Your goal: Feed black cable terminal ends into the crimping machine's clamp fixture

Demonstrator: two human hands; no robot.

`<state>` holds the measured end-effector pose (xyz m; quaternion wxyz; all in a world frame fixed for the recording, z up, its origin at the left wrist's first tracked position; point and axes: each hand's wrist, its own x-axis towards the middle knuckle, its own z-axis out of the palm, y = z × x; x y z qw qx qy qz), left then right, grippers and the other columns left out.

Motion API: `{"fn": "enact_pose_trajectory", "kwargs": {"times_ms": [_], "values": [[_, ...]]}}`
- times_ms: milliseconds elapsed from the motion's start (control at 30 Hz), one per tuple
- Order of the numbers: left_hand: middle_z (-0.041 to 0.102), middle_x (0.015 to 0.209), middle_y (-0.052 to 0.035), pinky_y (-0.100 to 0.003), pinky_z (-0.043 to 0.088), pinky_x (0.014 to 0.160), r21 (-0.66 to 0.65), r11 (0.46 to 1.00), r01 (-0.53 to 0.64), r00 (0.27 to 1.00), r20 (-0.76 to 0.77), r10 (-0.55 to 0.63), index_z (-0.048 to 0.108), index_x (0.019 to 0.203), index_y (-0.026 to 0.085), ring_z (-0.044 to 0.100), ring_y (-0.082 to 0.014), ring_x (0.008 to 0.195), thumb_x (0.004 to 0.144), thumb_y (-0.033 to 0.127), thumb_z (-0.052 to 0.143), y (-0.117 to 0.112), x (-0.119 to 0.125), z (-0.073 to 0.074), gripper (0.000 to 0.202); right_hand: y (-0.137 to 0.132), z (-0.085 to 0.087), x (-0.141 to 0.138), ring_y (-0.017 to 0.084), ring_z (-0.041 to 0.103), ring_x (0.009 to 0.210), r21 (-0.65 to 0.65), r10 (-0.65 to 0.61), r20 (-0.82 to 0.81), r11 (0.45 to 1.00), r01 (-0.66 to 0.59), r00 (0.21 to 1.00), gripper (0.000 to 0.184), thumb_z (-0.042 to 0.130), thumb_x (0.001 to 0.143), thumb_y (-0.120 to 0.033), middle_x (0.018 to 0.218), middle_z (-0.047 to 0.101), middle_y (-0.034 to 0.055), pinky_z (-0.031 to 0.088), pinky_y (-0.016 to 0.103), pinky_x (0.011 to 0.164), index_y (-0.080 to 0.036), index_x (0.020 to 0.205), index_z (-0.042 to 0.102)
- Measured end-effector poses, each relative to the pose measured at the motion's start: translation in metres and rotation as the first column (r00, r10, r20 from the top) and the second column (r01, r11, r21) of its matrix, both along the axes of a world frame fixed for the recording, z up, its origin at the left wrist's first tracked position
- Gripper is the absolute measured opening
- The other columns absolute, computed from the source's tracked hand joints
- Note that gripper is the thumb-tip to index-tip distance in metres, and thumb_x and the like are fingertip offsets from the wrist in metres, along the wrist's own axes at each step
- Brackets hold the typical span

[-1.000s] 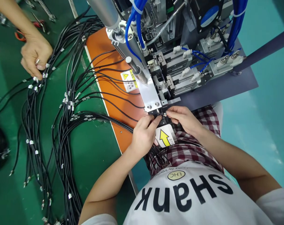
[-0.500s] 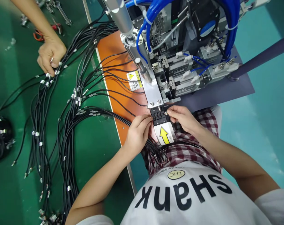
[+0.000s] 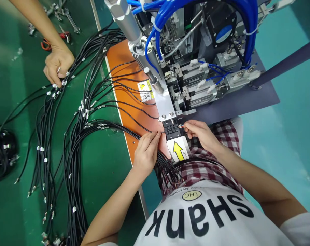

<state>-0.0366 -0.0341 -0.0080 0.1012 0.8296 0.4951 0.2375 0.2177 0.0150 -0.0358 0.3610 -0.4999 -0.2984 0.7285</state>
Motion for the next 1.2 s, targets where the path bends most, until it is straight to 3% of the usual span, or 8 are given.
{"fn": "enact_pose_trajectory", "kwargs": {"times_ms": [200,333,467,633,900,1033,1100,1200], "values": [[0.065,0.131,-0.0143,-0.047,0.054,0.102,-0.002,1.000,-0.014,1.000,-0.004,0.014,0.048,0.151,0.024,0.061,-0.0271,0.121,0.093,0.004,0.059,0.000,-0.001,-0.002,0.062,0.007,0.002,-0.002,0.009,0.048,0.056,0.073,0.070,-0.018,0.995,-0.069,0.997,0.022,0.073,0.086,-0.039,0.060,0.055,-0.0047,0.037,0.028,0.062,-0.018,0.084,0.069],[0.065,0.130,-0.0145,-0.047,0.054,0.101,0.007,1.000,-0.010,1.000,-0.001,0.010,0.048,0.151,0.024,0.061,-0.0273,0.120,0.092,0.004,0.060,0.002,-0.001,-0.002,0.063,0.011,-0.003,0.002,0.009,0.047,0.056,-0.054,0.097,-0.120,0.993,-0.104,0.988,0.025,0.078,0.081,-0.040,0.065,0.057,-0.0037,0.034,0.027,0.059,-0.018,0.087,0.069],[0.066,0.128,-0.0143,-0.046,0.055,0.100,0.023,1.000,-0.018,1.000,0.005,0.017,0.049,0.149,0.023,0.061,-0.0269,0.120,0.092,0.003,0.061,0.002,0.001,-0.001,0.062,0.004,-0.012,0.010,0.007,0.047,0.060,-0.162,-0.011,-0.155,0.987,-0.014,0.988,0.029,0.081,0.077,-0.043,0.081,0.059,-0.0012,0.032,0.026,0.057,-0.017,0.085,0.071],[0.065,0.130,-0.0135,-0.047,0.055,0.100,0.003,1.000,-0.020,1.000,-0.011,0.020,0.047,0.151,0.025,0.061,-0.0267,0.120,0.096,0.008,0.056,0.000,0.000,0.001,0.058,-0.014,-0.025,0.020,0.008,0.044,0.065,-0.234,-0.152,-0.116,0.965,0.122,0.982,0.031,0.085,0.072,-0.043,0.083,0.059,-0.0003,0.033,0.025,0.057,-0.019,0.089,0.075],[0.064,0.128,-0.0169,-0.048,0.053,0.104,-0.075,0.996,-0.047,0.998,-0.051,0.043,0.056,0.140,0.015,0.059,-0.0276,0.121,0.102,0.018,0.044,0.030,0.008,0.020,0.040,-0.026,-0.022,0.029,0.009,0.043,0.065,-0.222,-0.175,-0.063,0.962,0.157,0.983,0.032,0.087,0.070,-0.044,0.081,0.058,-0.0003,0.035,0.024,0.056,-0.019,0.087,0.076],[0.064,0.126,-0.0127,-0.040,0.052,0.104,-0.092,0.992,-0.080,0.995,-0.063,0.074,0.060,0.131,0.016,0.060,-0.0232,0.118,0.102,0.022,0.047,0.051,-0.021,0.041,0.032,-0.031,-0.013,0.038,0.010,0.046,0.069,-0.160,-0.192,-0.053,0.970,0.181,0.980,0.025,0.086,0.074,-0.040,0.085,0.059,0.0014,0.038,0.023,0.055,-0.022,0.088,0.077],[0.063,0.126,-0.0120,-0.041,0.052,0.101,-0.069,0.995,-0.072,0.981,-0.184,0.059,0.062,0.127,0.017,0.058,-0.0243,0.116,0.102,0.022,0.047,0.067,-0.045,0.049,0.030,-0.035,-0.012,0.044,0.012,0.049,0.073,-0.158,-0.206,-0.030,0.967,0.199,0.978,0.023,0.086,0.074,-0.040,0.087,0.060,0.0030,0.041,0.023,0.056,-0.022,0.088,0.078],[0.063,0.122,-0.0127,-0.038,0.051,0.092,-0.067,0.997,0.036,0.920,-0.388,-0.059,0.065,0.117,0.017,0.057,-0.0242,0.106,0.102,0.022,0.043,0.097,-0.075,0.051,0.027,-0.038,-0.013,0.049,0.012,0.051,0.076,-0.183,-0.224,-0.009,0.959,0.218,0.975,0.025,0.089,0.071,-0.039,0.089,0.061,0.0038,0.044,0.022,0.057,-0.022,0.086,0.078]]}}
